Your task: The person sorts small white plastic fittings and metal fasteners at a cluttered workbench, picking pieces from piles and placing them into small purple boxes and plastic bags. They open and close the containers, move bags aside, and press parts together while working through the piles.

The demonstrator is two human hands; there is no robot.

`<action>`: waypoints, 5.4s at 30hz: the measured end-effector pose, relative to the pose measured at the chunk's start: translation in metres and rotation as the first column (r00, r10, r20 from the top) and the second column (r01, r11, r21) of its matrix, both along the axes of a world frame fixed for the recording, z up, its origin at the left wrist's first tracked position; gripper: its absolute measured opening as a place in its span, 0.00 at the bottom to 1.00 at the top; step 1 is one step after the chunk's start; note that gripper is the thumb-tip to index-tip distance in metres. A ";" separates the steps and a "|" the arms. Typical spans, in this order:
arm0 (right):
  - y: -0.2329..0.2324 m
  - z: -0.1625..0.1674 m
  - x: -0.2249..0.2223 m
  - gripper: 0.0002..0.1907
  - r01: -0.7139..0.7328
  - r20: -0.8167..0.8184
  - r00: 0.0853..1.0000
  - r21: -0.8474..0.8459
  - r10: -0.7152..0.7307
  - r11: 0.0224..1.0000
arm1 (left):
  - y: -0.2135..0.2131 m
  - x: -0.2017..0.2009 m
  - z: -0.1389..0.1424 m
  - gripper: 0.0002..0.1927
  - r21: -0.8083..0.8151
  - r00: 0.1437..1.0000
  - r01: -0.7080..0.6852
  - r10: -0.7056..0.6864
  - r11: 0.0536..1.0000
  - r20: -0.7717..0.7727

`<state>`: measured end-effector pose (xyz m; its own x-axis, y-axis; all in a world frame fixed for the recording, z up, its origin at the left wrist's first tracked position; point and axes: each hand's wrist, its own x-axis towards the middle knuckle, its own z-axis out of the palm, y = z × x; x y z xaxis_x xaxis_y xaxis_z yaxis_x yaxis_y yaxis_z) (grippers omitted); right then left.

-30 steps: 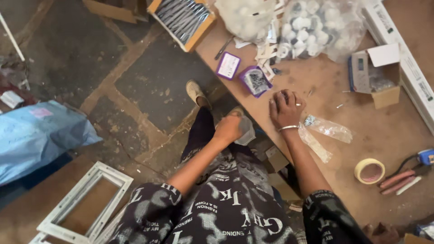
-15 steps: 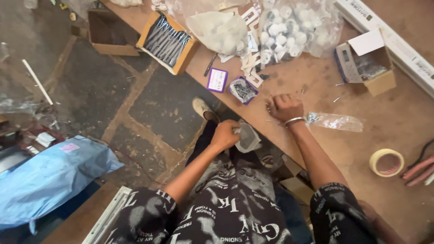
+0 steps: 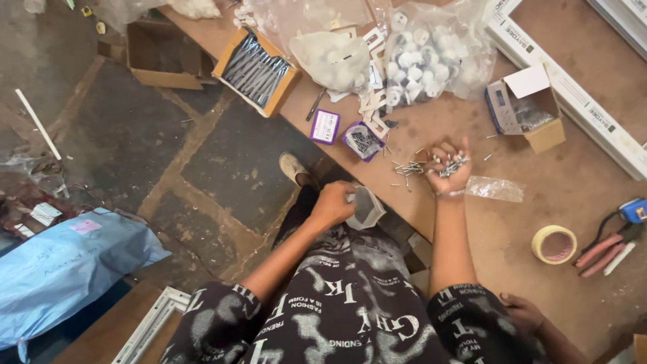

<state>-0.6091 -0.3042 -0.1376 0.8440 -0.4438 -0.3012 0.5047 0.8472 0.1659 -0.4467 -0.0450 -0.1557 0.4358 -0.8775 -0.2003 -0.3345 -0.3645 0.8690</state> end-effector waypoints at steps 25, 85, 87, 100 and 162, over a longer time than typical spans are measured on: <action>0.145 0.003 0.039 0.16 -0.823 -0.808 0.556 -0.503 -0.194 -0.264 | 0.012 0.003 0.024 0.10 0.109 0.975 -0.037 0.059 0.993 -0.213; 0.059 0.004 0.034 0.07 -0.807 -0.036 0.568 -0.218 -0.822 -0.548 | 0.036 -0.012 0.005 0.20 0.296 0.995 0.032 -0.002 0.955 -0.101; 0.051 0.008 0.036 0.06 -0.774 0.014 0.619 -0.155 -0.785 -0.614 | 0.039 -0.012 0.005 0.19 0.289 0.996 0.035 -0.010 0.957 -0.088; 0.029 0.002 0.045 0.20 -0.758 0.050 0.640 -0.125 -0.767 -0.641 | 0.043 -0.003 0.006 0.20 0.340 0.997 0.064 -0.043 0.938 -0.069; 0.097 0.013 0.078 0.21 -0.853 -0.245 0.471 -0.373 -0.848 -0.366 | 0.059 -0.009 0.026 0.28 0.321 0.950 -0.292 0.311 0.901 -0.006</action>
